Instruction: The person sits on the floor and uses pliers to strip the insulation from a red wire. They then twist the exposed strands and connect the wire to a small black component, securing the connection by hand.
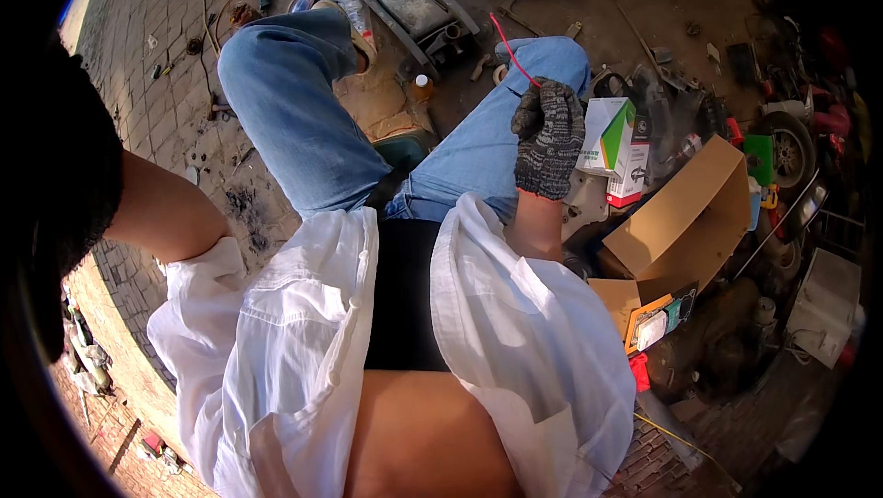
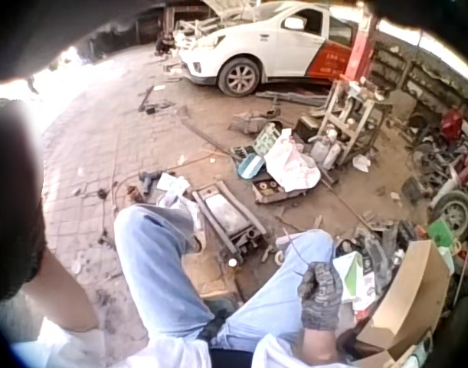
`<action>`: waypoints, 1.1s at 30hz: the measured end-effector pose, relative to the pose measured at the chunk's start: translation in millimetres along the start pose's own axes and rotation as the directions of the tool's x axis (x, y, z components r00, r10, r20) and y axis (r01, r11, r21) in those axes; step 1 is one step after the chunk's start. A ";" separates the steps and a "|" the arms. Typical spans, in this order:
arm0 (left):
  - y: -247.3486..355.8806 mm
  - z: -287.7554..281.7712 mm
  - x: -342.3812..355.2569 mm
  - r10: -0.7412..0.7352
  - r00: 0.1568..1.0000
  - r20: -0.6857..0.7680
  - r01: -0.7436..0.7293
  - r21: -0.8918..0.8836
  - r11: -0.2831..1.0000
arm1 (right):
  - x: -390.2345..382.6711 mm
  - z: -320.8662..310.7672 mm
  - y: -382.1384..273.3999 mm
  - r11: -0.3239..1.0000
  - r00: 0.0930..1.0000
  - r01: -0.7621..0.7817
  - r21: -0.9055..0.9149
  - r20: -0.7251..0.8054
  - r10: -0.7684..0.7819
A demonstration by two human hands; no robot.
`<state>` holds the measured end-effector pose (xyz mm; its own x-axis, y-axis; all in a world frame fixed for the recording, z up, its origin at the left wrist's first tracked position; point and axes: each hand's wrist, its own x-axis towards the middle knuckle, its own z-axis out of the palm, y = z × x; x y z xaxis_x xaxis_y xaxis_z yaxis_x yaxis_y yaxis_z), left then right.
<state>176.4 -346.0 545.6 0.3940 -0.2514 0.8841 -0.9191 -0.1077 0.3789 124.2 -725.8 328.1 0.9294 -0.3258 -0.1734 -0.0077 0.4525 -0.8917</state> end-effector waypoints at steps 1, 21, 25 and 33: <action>-3.5 0.0 -1.4 -0.004 1.000 0.005 0.004 -0.020 1.000 | 0.0 0.0 -1.6 1.000 1.000 0.009 0.004 0.000 -0.009; -16.3 57.6 -26.1 -0.394 0.868 -0.303 0.196 -0.519 0.832 | 7.6 27.6 -10.5 0.954 0.986 0.167 -0.248 0.057 -0.158; -48.5 118.9 -77.2 -0.926 0.371 -0.077 0.809 -0.463 0.363 | 6.4 65.4 -8.5 0.966 0.986 0.164 -0.200 0.075 -0.151; -55.5 218.2 -81.7 -0.891 0.451 0.054 0.802 -0.464 0.377 | -2.5 55.8 -28.1 0.969 0.986 0.137 -0.206 0.125 -0.113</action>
<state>195.2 -529.4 392.6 0.9965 -0.0695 0.0460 -0.0310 0.2041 0.9785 142.6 -691.3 377.0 0.9631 -0.2686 -0.0182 0.0439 0.2232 -0.9738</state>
